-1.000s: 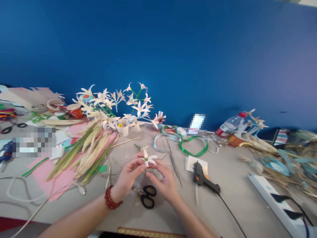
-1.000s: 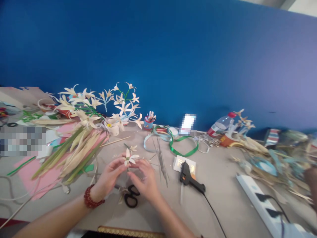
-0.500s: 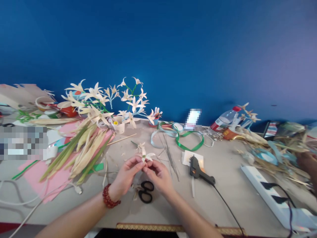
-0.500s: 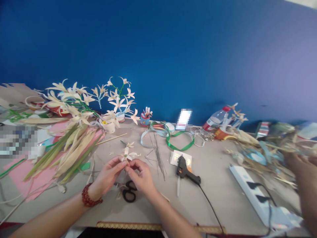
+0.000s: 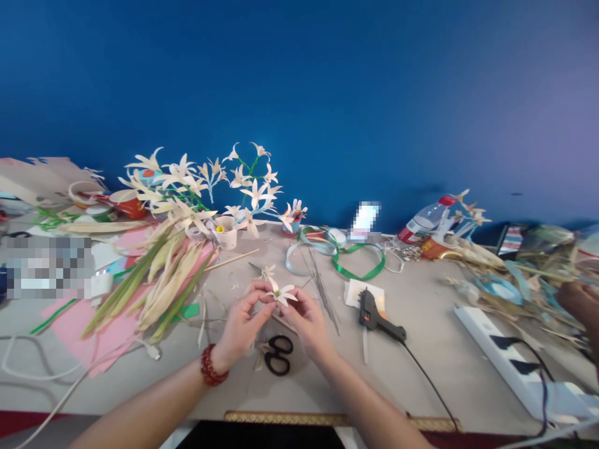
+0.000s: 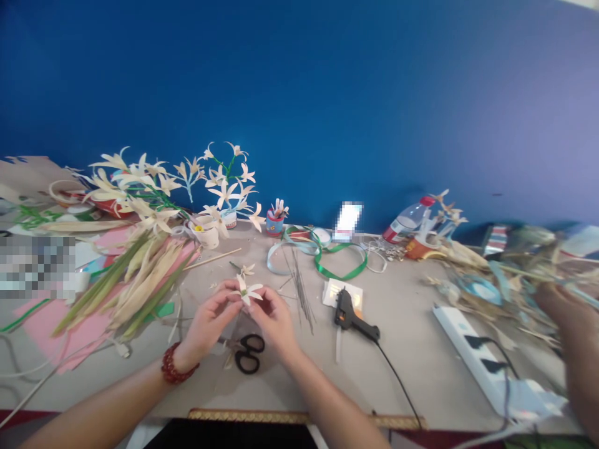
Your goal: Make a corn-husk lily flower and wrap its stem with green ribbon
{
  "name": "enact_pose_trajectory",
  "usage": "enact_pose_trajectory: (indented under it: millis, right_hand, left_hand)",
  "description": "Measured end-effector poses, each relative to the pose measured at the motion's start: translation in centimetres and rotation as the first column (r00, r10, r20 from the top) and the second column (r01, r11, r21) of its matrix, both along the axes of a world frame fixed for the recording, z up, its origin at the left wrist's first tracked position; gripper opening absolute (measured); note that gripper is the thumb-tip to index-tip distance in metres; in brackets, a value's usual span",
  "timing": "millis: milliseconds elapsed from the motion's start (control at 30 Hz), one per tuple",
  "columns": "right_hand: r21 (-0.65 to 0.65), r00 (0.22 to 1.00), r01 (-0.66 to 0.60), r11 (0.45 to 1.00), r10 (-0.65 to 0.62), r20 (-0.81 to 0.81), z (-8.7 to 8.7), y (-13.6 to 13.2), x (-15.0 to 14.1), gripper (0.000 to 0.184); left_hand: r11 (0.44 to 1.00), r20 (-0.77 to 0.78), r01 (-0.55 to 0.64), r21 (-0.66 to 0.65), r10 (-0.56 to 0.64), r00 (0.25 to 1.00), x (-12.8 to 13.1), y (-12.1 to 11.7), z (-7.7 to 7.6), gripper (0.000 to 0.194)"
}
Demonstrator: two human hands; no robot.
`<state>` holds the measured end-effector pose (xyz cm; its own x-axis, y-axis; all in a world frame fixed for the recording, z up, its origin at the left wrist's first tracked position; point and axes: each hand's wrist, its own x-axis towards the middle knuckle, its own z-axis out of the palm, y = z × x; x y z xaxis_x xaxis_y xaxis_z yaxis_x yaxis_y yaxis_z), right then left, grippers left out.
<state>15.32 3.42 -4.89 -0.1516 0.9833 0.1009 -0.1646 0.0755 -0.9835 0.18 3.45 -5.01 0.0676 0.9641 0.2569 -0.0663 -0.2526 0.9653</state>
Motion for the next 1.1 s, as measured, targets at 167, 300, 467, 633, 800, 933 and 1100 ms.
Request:
enact_pose_trajectory:
  millis: [167, 300, 467, 633, 800, 933, 1100]
  right_hand:
    - [0.005, 0.999, 0.042, 0.999, -0.042, 0.031, 1.5, 0.5, 2.3, 0.025]
    - [0.1, 0.971, 0.069, 0.993, -0.089, 0.22, 2.3, 0.0, 3.9, 0.022]
    - [0.135, 0.816, -0.186, 0.973, 0.076, 0.573, 1.7, -1.2, 1.7, 0.026]
    - [-0.025, 0.891, -0.224, 0.974, 0.215, 0.399, 0.0, -1.6, -0.9, 0.024]
    - [-0.088, 0.924, -0.145, 0.985, 0.167, 0.345, -0.5, -2.4, 2.3, 0.033]
    - [0.15, 0.739, 0.076, 0.986, -0.156, 0.655, 0.1, -2.7, 6.9, 0.037]
    - [0.375, 0.464, -0.073, 0.924, -0.302, 0.833, 1.0, -3.4, 7.8, 0.03]
  left_hand:
    - [0.981, 0.222, -0.015, -0.191, 0.058, 0.973, 0.1, 0.3, 0.0, 0.01]
    - [0.96, 0.395, 0.032, -0.278, 0.084, 0.915, 0.1, 0.6, -0.4, 0.012]
    - [0.93, 0.545, 0.124, -0.345, 0.091, 0.833, 0.1, 0.5, -0.4, 0.013]
    - [0.928, 0.666, 0.224, -0.298, 0.034, 0.745, -0.3, 0.7, 0.6, 0.011]
    - [0.933, 0.727, 0.267, -0.24, -0.009, 0.686, -0.9, 1.1, 1.3, 0.012]
    - [0.929, 0.712, 0.255, -0.267, 0.012, 0.702, -0.9, 0.9, 1.5, 0.014]
    - [0.926, 0.682, 0.218, -0.307, 0.054, 0.729, -0.6, 0.8, 1.3, 0.015]
